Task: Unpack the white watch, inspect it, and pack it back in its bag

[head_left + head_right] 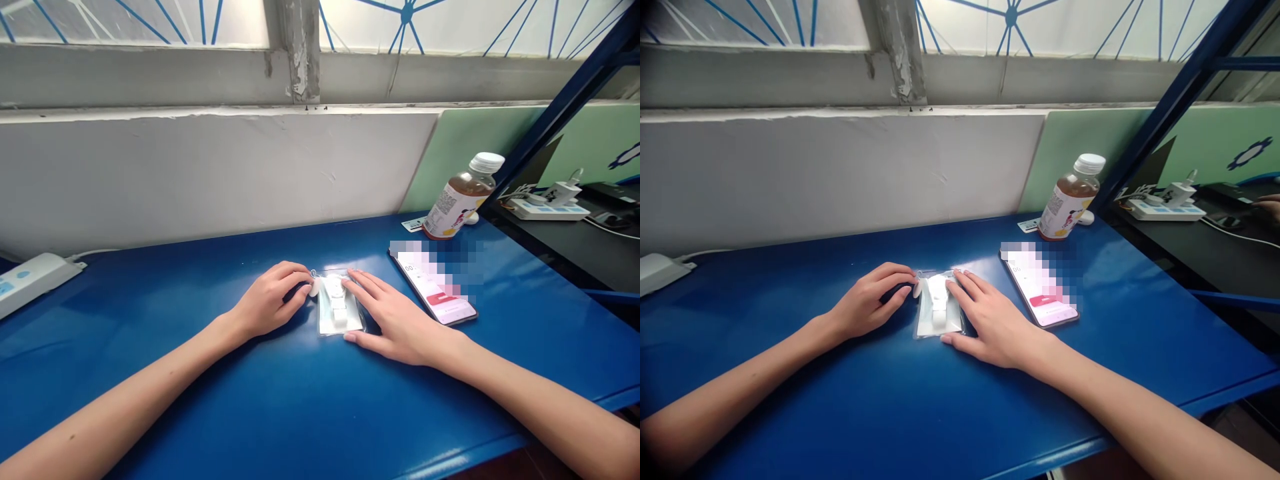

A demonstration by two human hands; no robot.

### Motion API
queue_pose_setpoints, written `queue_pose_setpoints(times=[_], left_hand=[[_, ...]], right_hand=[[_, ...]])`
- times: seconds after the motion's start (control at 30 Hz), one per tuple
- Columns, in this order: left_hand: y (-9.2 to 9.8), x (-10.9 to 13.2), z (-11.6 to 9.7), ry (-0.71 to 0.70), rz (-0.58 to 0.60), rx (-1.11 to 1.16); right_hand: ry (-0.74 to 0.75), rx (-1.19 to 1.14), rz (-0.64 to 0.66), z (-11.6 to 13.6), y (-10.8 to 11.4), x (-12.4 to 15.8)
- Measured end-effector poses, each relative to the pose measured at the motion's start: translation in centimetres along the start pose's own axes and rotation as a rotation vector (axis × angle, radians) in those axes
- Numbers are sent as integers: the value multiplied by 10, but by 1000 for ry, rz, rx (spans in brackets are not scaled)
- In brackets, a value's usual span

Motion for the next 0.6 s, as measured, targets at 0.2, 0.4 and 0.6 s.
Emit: queue_pose_setpoints(times=[0.2,0.4,0.6], left_hand=[[-10,-2,2,18,101,-57],[-12,-1,0,8,109,-62],[-14,0,3,32,114,-63]], right_hand=[[4,-17,-35,-5,1,0],[-14,10,-4,-7,0,-1],[-17,18,15,-8,0,0]])
Point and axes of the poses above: each hand's wrist, its own x-axis away from the middle knuckle, its own y-axis out of the back of the hand, z = x × y, the point moved 9 cm from there along -x, towards the middle knuckle, and after that the axes turned 7 degrees about z, right-handed, at the moved point
